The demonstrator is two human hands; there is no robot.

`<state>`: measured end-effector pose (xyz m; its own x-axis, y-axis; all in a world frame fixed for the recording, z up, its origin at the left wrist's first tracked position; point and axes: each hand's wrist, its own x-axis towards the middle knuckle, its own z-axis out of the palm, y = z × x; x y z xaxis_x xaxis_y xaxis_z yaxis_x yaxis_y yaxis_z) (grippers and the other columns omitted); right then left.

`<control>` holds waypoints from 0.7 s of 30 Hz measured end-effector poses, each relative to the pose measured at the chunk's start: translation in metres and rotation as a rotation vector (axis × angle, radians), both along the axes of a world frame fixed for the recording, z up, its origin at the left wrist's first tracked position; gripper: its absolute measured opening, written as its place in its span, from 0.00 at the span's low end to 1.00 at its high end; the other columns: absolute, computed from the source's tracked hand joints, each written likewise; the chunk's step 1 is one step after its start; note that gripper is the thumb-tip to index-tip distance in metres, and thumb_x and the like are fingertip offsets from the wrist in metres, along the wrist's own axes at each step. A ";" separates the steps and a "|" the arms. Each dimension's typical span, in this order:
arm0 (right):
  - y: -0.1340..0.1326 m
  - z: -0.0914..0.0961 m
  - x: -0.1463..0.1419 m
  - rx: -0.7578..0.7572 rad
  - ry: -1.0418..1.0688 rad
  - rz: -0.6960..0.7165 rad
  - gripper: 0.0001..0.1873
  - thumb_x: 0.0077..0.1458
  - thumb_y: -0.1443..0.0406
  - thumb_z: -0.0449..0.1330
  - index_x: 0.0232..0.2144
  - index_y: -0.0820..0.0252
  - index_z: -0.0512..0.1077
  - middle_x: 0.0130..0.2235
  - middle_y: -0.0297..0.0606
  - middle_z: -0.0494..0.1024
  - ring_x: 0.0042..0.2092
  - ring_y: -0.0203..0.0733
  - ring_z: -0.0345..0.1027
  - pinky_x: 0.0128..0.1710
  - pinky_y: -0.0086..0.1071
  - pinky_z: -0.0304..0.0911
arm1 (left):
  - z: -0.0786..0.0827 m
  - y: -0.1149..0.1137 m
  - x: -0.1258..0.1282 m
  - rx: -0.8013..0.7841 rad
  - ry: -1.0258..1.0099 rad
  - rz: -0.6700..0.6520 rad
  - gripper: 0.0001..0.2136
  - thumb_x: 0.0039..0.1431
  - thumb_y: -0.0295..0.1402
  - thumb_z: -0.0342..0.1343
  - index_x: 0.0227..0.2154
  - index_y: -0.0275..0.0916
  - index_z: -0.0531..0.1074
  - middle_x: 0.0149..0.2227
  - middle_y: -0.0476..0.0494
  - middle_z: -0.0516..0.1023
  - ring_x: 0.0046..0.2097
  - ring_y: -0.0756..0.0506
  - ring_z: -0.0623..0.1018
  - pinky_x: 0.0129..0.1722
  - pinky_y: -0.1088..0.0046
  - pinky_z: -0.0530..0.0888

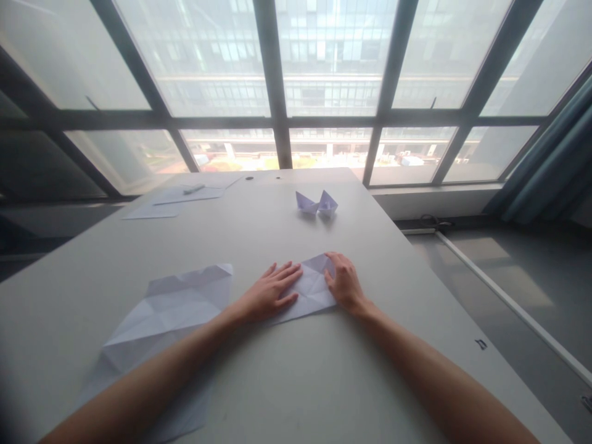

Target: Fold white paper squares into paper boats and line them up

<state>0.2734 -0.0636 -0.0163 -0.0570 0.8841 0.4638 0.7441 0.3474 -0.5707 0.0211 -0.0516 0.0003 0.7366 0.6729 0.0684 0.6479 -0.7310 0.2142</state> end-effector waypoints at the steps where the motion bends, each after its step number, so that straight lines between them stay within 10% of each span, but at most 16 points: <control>1: 0.000 0.001 0.000 0.017 0.024 0.007 0.23 0.55 0.69 0.54 0.54 0.61 0.68 0.53 0.46 0.74 0.56 0.48 0.66 0.59 0.42 0.59 | 0.000 0.000 0.000 0.000 -0.002 -0.001 0.30 0.68 0.51 0.42 0.69 0.46 0.50 0.70 0.47 0.49 0.71 0.40 0.49 0.69 0.55 0.43; 9: -0.004 0.011 -0.003 0.112 0.192 0.032 0.19 0.60 0.63 0.53 0.53 0.57 0.69 0.47 0.43 0.78 0.50 0.48 0.71 0.55 0.43 0.63 | 0.000 0.000 0.001 0.007 -0.012 -0.004 0.30 0.68 0.51 0.43 0.69 0.48 0.50 0.70 0.47 0.50 0.71 0.39 0.49 0.69 0.55 0.44; 15: -0.012 0.016 -0.005 0.023 0.214 0.233 0.19 0.67 0.56 0.48 0.49 0.56 0.72 0.40 0.39 0.81 0.46 0.45 0.74 0.51 0.40 0.65 | -0.001 0.000 0.001 0.022 -0.028 0.011 0.35 0.69 0.52 0.37 0.70 0.43 0.31 0.72 0.41 0.39 0.71 0.41 0.48 0.68 0.56 0.44; 21: -0.012 0.014 -0.004 -0.158 0.004 0.360 0.24 0.67 0.51 0.48 0.36 0.57 0.78 0.35 0.41 0.82 0.40 0.46 0.75 0.46 0.38 0.67 | -0.001 0.001 0.000 0.006 0.006 -0.016 0.30 0.70 0.53 0.34 0.70 0.48 0.42 0.71 0.46 0.46 0.71 0.40 0.47 0.68 0.54 0.44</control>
